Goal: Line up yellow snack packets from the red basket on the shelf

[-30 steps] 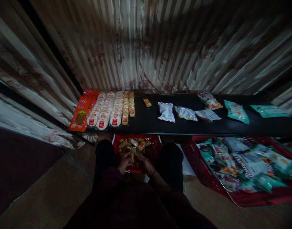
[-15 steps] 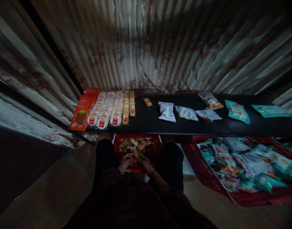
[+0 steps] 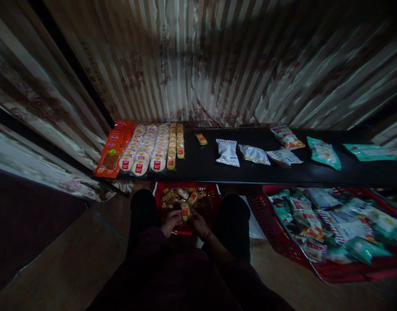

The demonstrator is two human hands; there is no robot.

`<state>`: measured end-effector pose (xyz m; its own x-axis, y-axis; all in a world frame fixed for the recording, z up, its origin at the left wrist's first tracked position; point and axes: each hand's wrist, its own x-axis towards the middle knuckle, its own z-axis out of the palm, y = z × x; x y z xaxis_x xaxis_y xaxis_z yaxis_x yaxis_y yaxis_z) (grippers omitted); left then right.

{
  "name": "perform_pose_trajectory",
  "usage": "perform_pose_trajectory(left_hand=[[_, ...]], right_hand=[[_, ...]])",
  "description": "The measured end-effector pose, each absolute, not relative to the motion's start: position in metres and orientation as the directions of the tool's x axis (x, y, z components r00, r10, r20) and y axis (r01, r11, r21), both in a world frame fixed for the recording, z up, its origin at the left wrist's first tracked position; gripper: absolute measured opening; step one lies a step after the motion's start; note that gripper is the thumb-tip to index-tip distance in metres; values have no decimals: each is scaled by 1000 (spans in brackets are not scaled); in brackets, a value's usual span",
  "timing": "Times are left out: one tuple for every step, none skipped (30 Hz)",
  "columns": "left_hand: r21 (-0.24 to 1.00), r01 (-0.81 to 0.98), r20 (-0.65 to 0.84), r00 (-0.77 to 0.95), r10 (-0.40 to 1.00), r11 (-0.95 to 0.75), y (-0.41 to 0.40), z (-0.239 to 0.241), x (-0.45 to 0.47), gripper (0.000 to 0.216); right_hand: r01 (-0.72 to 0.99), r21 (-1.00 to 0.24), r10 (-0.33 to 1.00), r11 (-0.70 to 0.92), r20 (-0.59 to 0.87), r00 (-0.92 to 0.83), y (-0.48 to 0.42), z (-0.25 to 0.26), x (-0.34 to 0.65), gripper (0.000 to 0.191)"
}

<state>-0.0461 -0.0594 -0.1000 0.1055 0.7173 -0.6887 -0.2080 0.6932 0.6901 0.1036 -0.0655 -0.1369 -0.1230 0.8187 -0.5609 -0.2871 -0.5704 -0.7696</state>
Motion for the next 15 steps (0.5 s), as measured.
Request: perform_pose_trajectory(left_hand=[[691, -201, -688, 111, 717, 695, -59, -100, -46, 32], [691, -198, -687, 116, 717, 695, -60, -99, -46, 34], [692, -201, -685, 120, 719, 693, -60, -99, -45, 35], [693, -207, -682, 124, 721, 691, -60, -100, -45, 35], [692, -214, -681, 126, 722, 690, -60, -100, -45, 35], [690, -220, -680, 129, 721, 690, -60, -101, -45, 35], [688, -225, -680, 131, 721, 690, -60, -101, -45, 35], [689, -229, -679, 130, 722, 688, -60, -102, -46, 35], [690, -231, -677, 129, 724, 686, -60, -102, -46, 36], [690, -232, -677, 129, 725, 686, -60, -101, -46, 37], [690, -229, -677, 129, 724, 686, -60, -101, -46, 38], [692, -223, -678, 128, 724, 687, -60, -100, -46, 39], [694, -215, -679, 125, 724, 688, -60, -98, -46, 39], [695, -206, -680, 119, 723, 688, -60, -97, -46, 39], [697, -199, -681, 114, 723, 689, -60, -96, -46, 39]], right_hand=[[-273, -777, 821, -568, -559, -117, -65, -138, 104, 50], [-259, -786, 825, -562, -553, -113, -65, -138, 104, 52], [-246, -795, 831, -554, -544, -113, -65, -137, 104, 53], [-231, -805, 837, -547, -535, -118, -65, -136, 104, 54], [-212, -816, 844, -537, -523, -121, -66, -134, 104, 53], [-190, -829, 850, -526, -511, -126, -66, -132, 104, 53], [-165, -842, 857, -514, -498, -131, -66, -129, 105, 53], [-139, -854, 864, -502, -486, -134, -65, -126, 105, 53], [-114, -864, 869, -491, -478, -127, -65, -123, 105, 53], [-92, -871, 874, -482, -472, -113, -64, -121, 105, 53], [-73, -876, 877, -477, -470, -95, -64, -119, 105, 54], [-59, -878, 879, -475, -471, -78, -63, -117, 105, 55], [-51, -878, 879, -476, -472, -65, -62, -116, 105, 56], [-50, -875, 876, -482, -479, -62, -62, -115, 105, 57], [-55, -869, 870, -492, -488, -69, -62, -114, 104, 58]])
